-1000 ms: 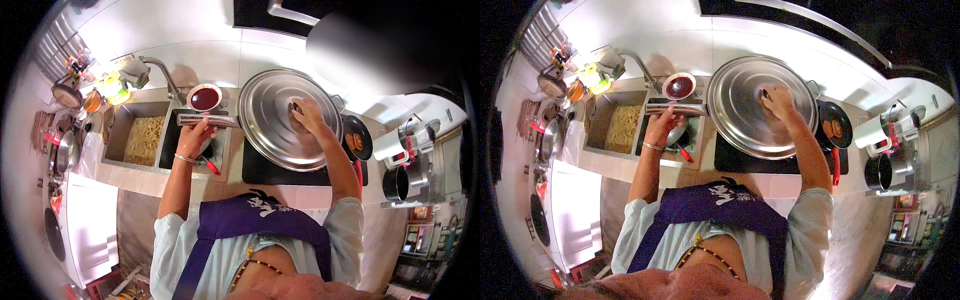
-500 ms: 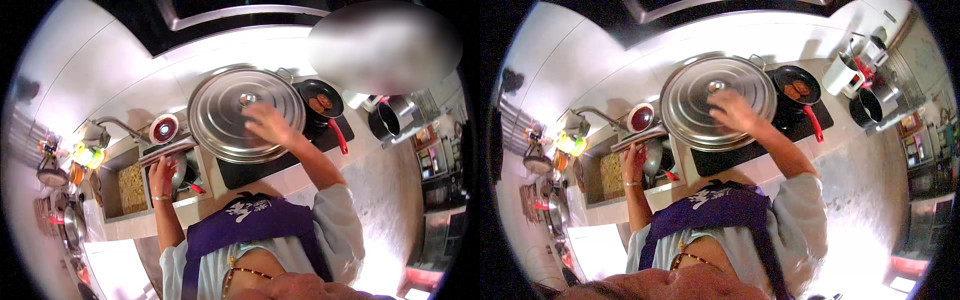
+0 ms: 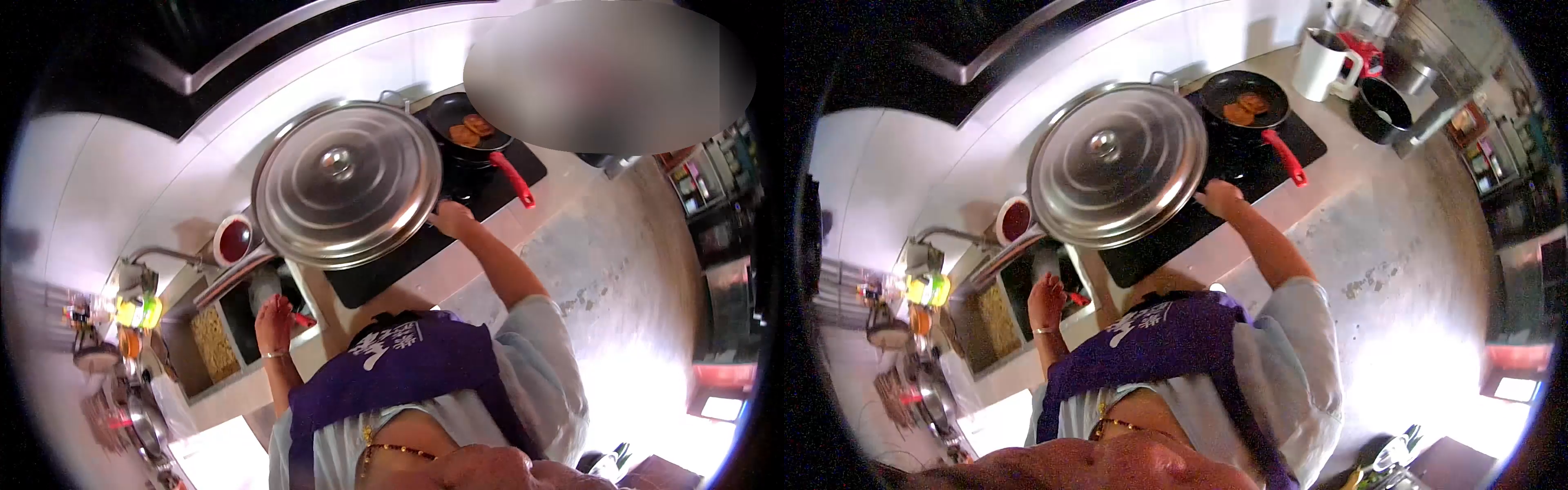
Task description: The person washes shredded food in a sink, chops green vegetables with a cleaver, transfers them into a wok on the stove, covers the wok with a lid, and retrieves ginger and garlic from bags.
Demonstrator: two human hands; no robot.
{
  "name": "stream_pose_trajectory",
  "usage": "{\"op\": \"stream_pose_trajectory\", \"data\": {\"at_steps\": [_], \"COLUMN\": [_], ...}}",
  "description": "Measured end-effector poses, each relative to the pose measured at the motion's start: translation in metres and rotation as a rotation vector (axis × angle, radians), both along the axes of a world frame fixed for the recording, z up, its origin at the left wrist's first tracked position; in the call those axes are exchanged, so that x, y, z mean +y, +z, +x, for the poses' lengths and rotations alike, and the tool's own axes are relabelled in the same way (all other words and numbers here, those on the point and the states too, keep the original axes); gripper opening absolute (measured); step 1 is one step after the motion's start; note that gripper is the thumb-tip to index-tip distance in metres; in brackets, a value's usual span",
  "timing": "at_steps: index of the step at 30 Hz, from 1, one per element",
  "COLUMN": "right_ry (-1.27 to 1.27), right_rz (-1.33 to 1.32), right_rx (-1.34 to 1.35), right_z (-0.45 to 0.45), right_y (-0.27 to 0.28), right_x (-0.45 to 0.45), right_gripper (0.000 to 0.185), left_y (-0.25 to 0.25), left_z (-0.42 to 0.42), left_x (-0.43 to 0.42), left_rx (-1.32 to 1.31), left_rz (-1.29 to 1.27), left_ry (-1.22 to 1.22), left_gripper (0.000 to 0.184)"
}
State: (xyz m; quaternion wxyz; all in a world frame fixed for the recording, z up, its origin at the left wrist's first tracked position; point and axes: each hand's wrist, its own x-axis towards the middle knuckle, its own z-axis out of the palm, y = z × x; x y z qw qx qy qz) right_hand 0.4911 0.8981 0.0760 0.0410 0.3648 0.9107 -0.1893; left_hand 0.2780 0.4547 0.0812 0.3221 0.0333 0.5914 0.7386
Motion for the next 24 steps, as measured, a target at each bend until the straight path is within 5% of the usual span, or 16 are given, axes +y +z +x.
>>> {"op": "stream_pose_trajectory", "data": {"at_steps": [2, 7, 9, 12, 16, 20, 22, 23, 24], "right_ry": [0.064, 0.012, -0.002, 0.079, 0.366, 0.282, 0.515, 0.462, 0.433], "right_rz": [-0.09, -0.079, -0.115, -0.061, 0.063, 0.064, 0.161, 0.154, 0.112], "right_rx": [-0.091, -0.257, -0.284, -0.215, -0.354, -0.333, -0.496, -0.423, -0.423], "right_z": [-0.027, -0.048, -0.039, -0.034, -0.022, -0.027, -0.029, -0.032, -0.03], "right_y": [-0.043, -0.028, 0.02, -0.003, 0.019, 0.001, -0.01, -0.029, -0.025], "right_x": [0.019, 0.014, -0.004, 0.005, 0.007, 0.011, 0.018, 0.022, 0.024], "right_gripper": [0.041, 0.023, 0.023, 0.023, 0.026, 0.026, 0.028, 0.046, 0.04], "left_y": [0.048, 0.04, 0.032, 0.003, 0.004, 0.024, 0.036, 0.025, 0.026], "left_z": [0.029, 0.043, 0.043, 0.034, 0.041, 0.047, 0.053, 0.047, 0.049], "left_x": [0.032, 0.036, 0.032, 0.024, 0.03, 0.044, 0.05, 0.046, 0.047], "left_rx": [-0.137, -0.135, -0.178, -0.024, -0.005, -0.237, -0.186, -0.156, -0.171], "left_rz": [0.065, 0.045, 0.034, 0.051, -0.017, 0.048, 0.04, 0.143, 0.016], "left_ry": [0.104, 0.099, 0.133, 0.001, 0.07, 0.197, 0.121, 0.025, 0.111], "left_gripper": [0.019, 0.019, 0.018, 0.017, 0.019, 0.018, 0.018, 0.018, 0.017]}}
